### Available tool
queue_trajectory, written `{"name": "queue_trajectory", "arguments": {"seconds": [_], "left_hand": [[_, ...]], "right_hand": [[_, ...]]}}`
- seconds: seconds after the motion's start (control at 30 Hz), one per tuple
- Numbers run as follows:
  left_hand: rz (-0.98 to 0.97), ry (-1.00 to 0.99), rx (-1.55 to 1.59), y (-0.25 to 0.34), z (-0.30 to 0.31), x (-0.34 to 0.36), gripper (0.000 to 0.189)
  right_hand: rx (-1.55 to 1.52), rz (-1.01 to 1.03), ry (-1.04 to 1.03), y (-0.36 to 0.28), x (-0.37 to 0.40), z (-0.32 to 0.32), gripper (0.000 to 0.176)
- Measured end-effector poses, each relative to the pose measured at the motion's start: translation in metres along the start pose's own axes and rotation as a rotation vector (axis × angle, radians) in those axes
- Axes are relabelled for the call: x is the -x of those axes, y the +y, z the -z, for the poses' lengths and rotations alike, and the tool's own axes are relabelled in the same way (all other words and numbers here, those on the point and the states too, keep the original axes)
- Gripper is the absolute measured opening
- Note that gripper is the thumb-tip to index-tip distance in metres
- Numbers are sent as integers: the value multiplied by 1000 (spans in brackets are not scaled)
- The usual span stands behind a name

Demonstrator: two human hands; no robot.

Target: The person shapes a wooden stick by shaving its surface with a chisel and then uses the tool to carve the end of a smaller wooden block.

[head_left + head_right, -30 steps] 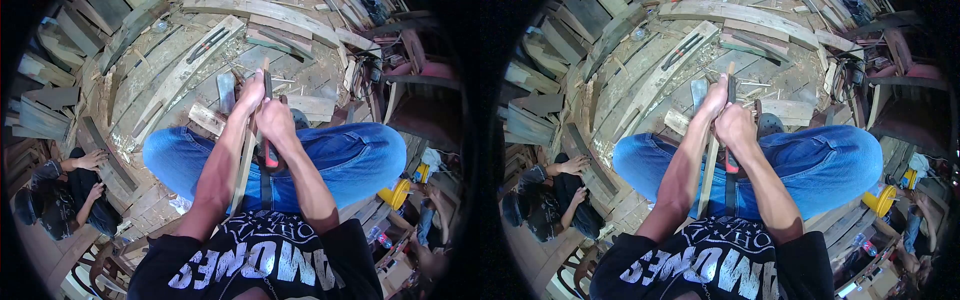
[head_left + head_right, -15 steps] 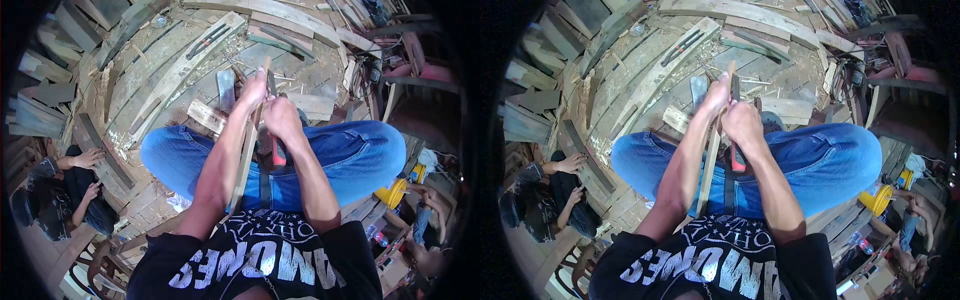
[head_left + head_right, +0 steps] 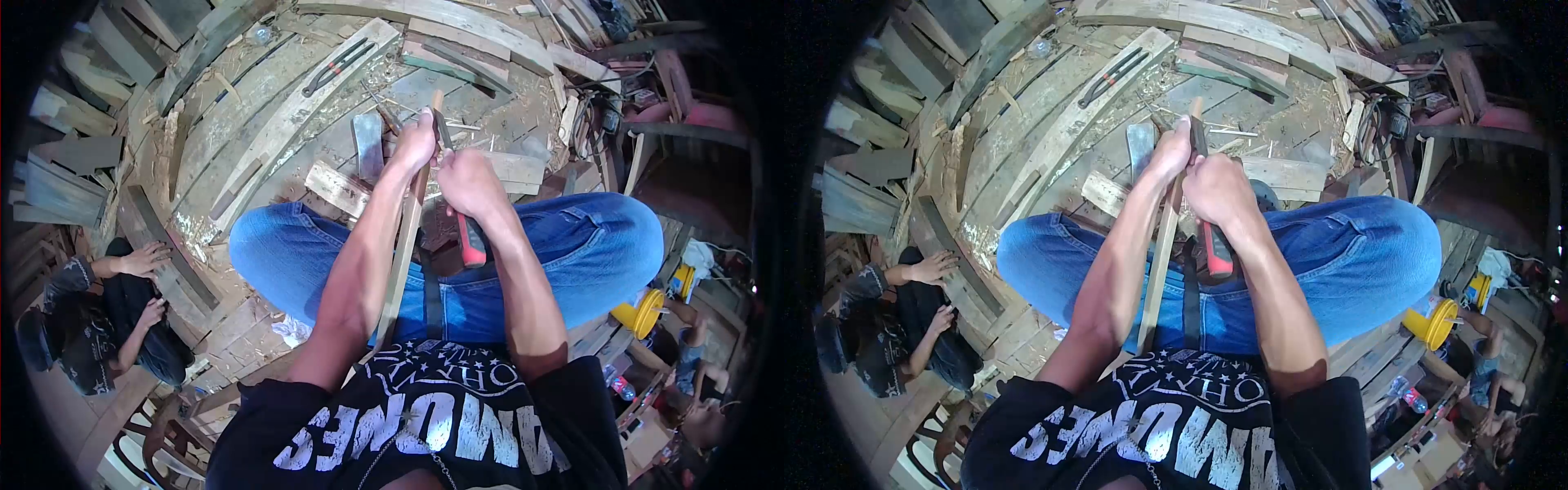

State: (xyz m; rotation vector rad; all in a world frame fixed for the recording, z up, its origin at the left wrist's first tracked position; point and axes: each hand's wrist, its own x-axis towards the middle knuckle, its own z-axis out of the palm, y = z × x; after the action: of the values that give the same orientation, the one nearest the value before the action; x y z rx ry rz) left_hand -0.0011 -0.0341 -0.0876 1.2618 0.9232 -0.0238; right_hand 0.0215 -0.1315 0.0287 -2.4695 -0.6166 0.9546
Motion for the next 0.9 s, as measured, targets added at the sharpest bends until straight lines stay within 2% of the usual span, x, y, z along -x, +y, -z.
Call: {"name": "queue_trajectory", "arguments": {"seconds": [0.07, 0.13, 0.17, 0.2, 0.3, 0.33, 0.37, 0.47, 0.63, 0.7, 0.9], "left_hand": [[-11, -7, -10, 4, 1, 5, 70], [-41, -9, -24, -9, -3, -7, 71], [-14, -22, 21, -17, -8, -14, 66], [16, -32, 61, -22, -9, -19, 62], [44, -59, 46, -11, -2, -2, 61], [44, -96, 91, -4, -1, 2, 61], [42, -45, 76, 3, -1, 6, 60], [-3, -43, 74, 0, -1, 2, 66], [-7, -66, 65, 0, -4, 1, 67], [-18, -56, 86, -2, -5, 0, 66], [-16, -46, 61, -1, -5, 0, 68]], "right_hand": [[-40, -48, -52, 2, -2, 1, 46], [103, 89, 107, 8, -11, -7, 45], [115, 82, 139, 7, -18, -2, 46], [96, 52, 90, 11, -30, 1, 45], [104, 91, 112, 8, -26, 10, 46], [83, 28, 39, 7, -24, 11, 46], [62, -28, -32, 4, -22, 13, 47], [13, -58, -121, -6, -1, 26, 48], [42, -47, -141, -6, 7, 27, 45], [5, -123, -152, -11, 11, 30, 46], [28, -96, -136, -1, 6, 19, 47]]}}
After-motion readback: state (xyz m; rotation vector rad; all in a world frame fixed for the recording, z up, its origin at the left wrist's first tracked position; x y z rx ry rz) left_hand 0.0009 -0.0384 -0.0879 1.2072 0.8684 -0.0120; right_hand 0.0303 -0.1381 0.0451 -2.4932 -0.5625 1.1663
